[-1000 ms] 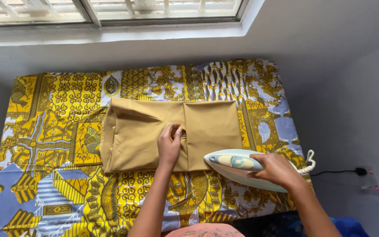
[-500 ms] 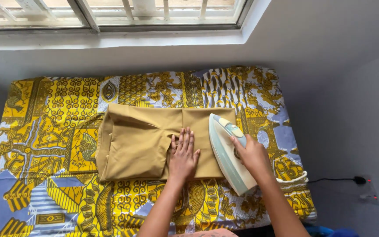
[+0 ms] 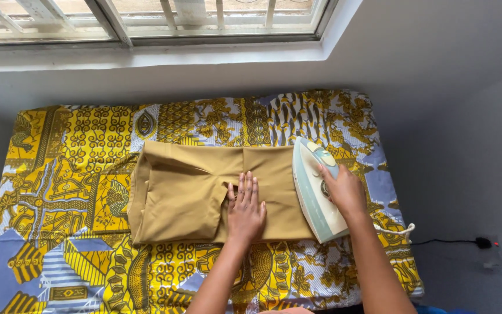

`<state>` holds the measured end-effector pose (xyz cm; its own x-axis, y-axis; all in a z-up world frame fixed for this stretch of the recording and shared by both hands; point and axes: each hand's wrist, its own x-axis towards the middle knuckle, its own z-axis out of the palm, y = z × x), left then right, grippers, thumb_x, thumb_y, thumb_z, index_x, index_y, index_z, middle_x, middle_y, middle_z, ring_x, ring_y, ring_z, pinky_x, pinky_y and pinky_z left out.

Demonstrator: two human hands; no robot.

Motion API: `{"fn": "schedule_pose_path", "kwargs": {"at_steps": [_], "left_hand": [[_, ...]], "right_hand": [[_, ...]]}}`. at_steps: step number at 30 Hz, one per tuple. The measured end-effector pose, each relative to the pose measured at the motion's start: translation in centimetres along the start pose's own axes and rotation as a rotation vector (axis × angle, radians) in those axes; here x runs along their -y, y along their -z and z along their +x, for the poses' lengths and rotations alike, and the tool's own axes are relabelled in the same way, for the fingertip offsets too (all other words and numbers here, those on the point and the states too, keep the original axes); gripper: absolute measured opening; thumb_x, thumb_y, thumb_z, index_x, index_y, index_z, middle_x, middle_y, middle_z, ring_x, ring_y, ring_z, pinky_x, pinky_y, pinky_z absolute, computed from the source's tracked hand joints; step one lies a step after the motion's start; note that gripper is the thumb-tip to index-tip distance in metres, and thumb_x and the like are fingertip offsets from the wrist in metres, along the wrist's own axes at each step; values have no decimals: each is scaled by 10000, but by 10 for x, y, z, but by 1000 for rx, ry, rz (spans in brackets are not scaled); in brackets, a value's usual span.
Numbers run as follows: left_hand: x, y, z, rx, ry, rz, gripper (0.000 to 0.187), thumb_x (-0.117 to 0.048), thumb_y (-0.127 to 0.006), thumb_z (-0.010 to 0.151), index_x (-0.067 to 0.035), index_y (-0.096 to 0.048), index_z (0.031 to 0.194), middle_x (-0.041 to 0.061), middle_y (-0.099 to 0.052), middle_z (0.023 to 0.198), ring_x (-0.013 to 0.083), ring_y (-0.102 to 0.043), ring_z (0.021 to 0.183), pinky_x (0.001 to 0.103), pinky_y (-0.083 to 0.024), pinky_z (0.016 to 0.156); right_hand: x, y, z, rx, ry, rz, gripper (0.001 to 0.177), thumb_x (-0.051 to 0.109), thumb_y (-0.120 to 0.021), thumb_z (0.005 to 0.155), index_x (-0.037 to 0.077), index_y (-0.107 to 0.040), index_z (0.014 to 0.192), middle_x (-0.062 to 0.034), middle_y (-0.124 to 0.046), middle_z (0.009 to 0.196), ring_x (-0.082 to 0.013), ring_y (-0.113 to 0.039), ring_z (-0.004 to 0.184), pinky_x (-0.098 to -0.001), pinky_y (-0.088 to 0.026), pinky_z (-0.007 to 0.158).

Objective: Ironing and folding a tan-colored garment on a fabric-covered surface.

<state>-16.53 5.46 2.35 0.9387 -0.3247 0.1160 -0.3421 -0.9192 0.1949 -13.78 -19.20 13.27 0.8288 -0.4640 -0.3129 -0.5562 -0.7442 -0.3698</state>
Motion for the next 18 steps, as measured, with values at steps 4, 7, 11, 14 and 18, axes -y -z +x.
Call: {"fn": "schedule_pose_path", "kwargs": {"at_steps": [4, 7, 11, 14, 18], "left_hand": [[-18, 2, 14, 89, 15, 87, 766, -394, -464, 928, -11, -297, 1570, 143, -193, 1687, 269, -113, 1570, 505, -27, 1244], [-30, -22, 15, -38, -121, -4, 746, -414, -459, 958, -32, -321, 1584, 130, -219, 1699, 269, -133, 1582, 491, -49, 1267], [-36, -25, 13, -131, -237, -174, 752, -504, -445, 1010, -40, -331, 1590, 141, -230, 1689, 272, -151, 1578, 503, -67, 1267], [-40, -26, 17, -142, -239, -206, 755, -520, -461, 1009, -34, -347, 1576, 154, -259, 1675, 279, -178, 1568, 509, -84, 1258], [-80, -14, 37, -185, -212, -319, 652, -453, -505, 1033, -13, -446, 1509, 178, -415, 1606, 312, -292, 1544, 508, -172, 1260]], "right_hand": [[-10, 15, -15, 23, -19, 29, 685, 634, -549, 954, 13, -663, 1223, -150, -725, 673, -305, -768, 660, -450, -581, 729], [-28, 22, -13, 81, -131, 184, 657, 579, -617, 908, 63, -617, 1314, -146, -720, 674, -300, -749, 645, -463, -592, 669], [-73, 13, 14, -24, 44, 194, 634, 555, -715, 836, 28, -729, 1187, -134, -778, 888, -236, -739, 783, -401, -553, 733], [-77, 30, 16, -57, 89, 470, 709, 577, -748, 795, 23, -669, 1231, -180, -767, 1019, -221, -737, 894, -372, -561, 781], [-73, 53, 22, -145, 54, 1091, 723, 710, -572, 941, 27, -703, 1137, -94, -721, 1070, -188, -684, 961, -335, -532, 861]]}}
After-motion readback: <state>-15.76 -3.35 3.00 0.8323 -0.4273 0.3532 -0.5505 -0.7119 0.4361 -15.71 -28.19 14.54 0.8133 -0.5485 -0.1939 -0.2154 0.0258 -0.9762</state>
